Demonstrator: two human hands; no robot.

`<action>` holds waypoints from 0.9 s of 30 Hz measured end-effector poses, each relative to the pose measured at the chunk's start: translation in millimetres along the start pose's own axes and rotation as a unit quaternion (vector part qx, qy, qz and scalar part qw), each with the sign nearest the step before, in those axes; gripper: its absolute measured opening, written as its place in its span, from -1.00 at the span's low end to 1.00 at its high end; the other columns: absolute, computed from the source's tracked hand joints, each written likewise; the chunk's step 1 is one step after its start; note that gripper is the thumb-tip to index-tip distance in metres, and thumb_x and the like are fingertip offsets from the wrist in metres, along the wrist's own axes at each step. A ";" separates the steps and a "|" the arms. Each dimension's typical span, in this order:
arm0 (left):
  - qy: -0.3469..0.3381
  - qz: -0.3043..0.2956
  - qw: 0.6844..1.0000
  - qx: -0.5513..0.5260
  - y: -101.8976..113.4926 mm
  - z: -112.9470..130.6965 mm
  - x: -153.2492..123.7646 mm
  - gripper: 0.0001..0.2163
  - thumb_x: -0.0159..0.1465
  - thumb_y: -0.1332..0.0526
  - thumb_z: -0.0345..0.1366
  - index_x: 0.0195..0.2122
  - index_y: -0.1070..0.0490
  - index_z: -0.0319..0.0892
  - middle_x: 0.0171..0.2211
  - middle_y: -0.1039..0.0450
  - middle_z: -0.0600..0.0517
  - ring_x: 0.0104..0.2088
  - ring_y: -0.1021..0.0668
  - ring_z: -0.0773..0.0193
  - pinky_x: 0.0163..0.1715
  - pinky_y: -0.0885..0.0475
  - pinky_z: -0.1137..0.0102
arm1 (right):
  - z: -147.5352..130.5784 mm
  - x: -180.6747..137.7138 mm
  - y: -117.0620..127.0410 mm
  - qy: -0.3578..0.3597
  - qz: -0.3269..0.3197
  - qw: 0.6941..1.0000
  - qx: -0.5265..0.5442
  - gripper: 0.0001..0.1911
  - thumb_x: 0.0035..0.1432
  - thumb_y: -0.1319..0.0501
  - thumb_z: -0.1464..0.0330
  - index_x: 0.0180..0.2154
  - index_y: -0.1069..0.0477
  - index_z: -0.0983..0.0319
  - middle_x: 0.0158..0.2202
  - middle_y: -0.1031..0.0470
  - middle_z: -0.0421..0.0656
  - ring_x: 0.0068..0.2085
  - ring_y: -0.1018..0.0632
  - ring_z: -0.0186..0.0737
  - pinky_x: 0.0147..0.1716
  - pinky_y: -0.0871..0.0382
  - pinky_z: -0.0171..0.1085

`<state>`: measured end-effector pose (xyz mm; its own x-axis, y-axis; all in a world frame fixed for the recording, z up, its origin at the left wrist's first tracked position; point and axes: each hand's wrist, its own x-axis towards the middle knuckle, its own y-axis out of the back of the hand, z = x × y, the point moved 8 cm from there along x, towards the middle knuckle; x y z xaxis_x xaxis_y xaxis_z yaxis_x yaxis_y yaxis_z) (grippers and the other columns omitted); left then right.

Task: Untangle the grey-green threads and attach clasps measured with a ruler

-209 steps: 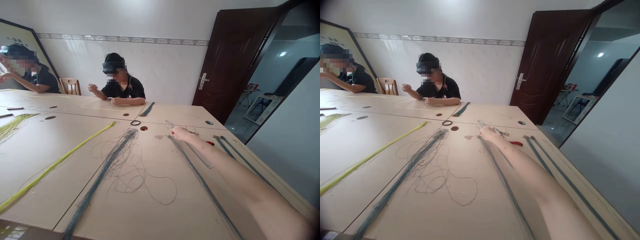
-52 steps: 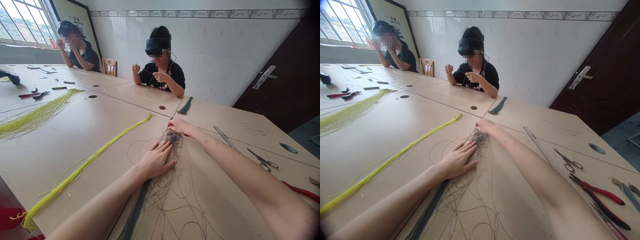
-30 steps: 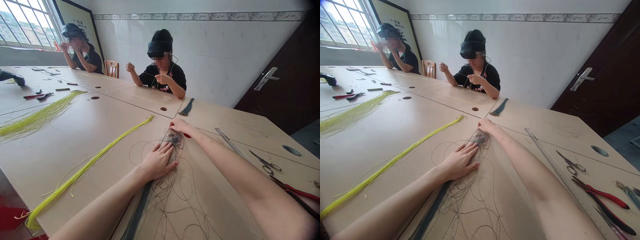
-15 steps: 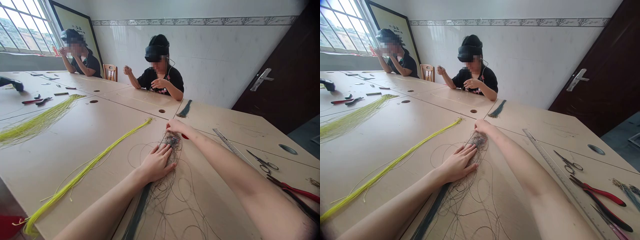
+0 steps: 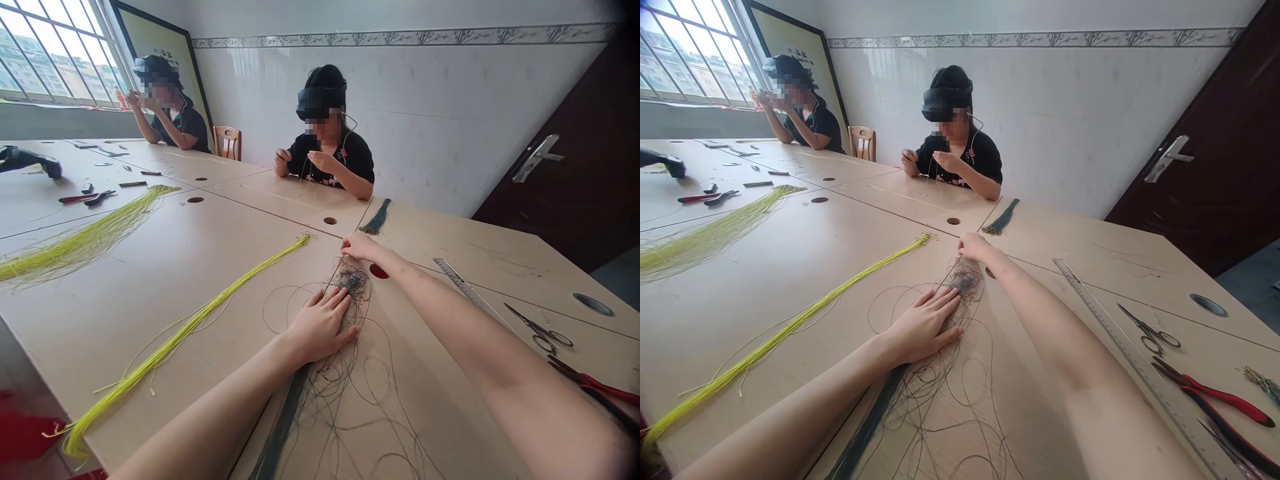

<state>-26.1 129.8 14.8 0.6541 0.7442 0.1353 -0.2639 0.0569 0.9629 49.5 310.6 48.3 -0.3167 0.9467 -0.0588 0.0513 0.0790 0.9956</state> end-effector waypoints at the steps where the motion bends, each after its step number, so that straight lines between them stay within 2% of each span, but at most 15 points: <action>1: 0.001 -0.001 1.000 0.001 -0.2 0.0 0.1 -0.40 0.32 0.11 0.02 0.24 -0.02 -0.34 0.27 0.04 -0.16 0.28 -0.02 0.10 0.24 0.05 0.12 | -0.1 -1.8 0.4 0.004 -0.006 1.000 0.000 -0.80 0.09 -0.17 0.43 -0.24 -0.53 0.24 -0.20 -0.56 -0.13 -0.20 -0.52 -0.29 -0.27 -0.29 -0.45; 6: 0.004 -0.006 1.000 0.002 0.0 0.8 1.5 -0.40 0.33 0.11 0.02 0.24 -0.02 -0.34 0.27 0.04 -0.17 0.27 -0.04 0.09 0.24 0.06 0.12 | -7.7 -6.0 -4.9 0.012 -0.042 0.999 -0.014 -0.82 0.02 -0.21 0.43 -0.31 -0.57 0.26 -0.32 -0.58 -0.09 -0.30 -0.54 -0.25 -0.37 -0.29 -0.41; 11: 0.004 -0.008 1.000 0.003 0.8 0.8 2.3 -0.40 0.33 0.11 0.01 0.24 -0.01 -0.35 0.27 0.04 -0.18 0.27 -0.04 0.09 0.24 0.06 0.12 | -11.0 -1.2 -7.2 -0.001 -0.024 0.999 -0.024 -0.80 0.05 -0.21 0.38 -0.28 -0.56 0.29 -0.27 -0.57 -0.01 -0.25 -0.54 -0.18 -0.34 -0.29 -0.38; 17: 0.002 -0.005 1.000 0.005 1.4 2.2 0.3 -0.41 0.32 0.10 0.01 0.24 -0.02 -0.34 0.26 0.03 -0.17 0.27 -0.05 0.09 0.23 0.04 0.12 | -10.5 -9.6 -2.9 0.036 -0.044 0.998 -0.002 -0.79 0.05 -0.18 0.42 -0.25 -0.54 0.26 -0.26 -0.58 -0.13 -0.27 -0.52 -0.32 -0.37 -0.27 -0.46; 22: 0.000 0.002 1.000 0.008 2.6 2.0 0.1 -0.41 0.32 0.10 0.01 0.23 -0.05 -0.34 0.26 0.00 -0.18 0.26 -0.07 0.07 0.22 0.02 0.11 | -10.4 -13.3 -7.0 0.036 -0.057 0.998 -0.008 -0.79 -0.03 -0.22 0.44 -0.29 -0.55 0.27 -0.31 -0.58 -0.10 -0.33 -0.52 -0.28 -0.41 -0.26 -0.42; 27: 0.000 0.001 1.000 0.010 1.8 1.8 -0.2 -0.42 0.33 0.11 0.01 0.23 -0.04 -0.32 0.26 0.00 -0.17 0.26 -0.07 0.07 0.22 0.01 0.12 | -7.1 -10.9 -7.2 0.043 -0.050 0.998 0.004 -0.78 0.06 -0.15 0.42 -0.28 -0.55 0.27 -0.32 -0.58 -0.10 -0.32 -0.52 -0.29 -0.40 -0.26 -0.42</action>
<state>-25.4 128.5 16.9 0.6532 0.7446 0.1378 -0.2510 0.0412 0.9671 45.8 297.5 42.3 -0.4011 0.9035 -0.1508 0.0225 0.1743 0.9844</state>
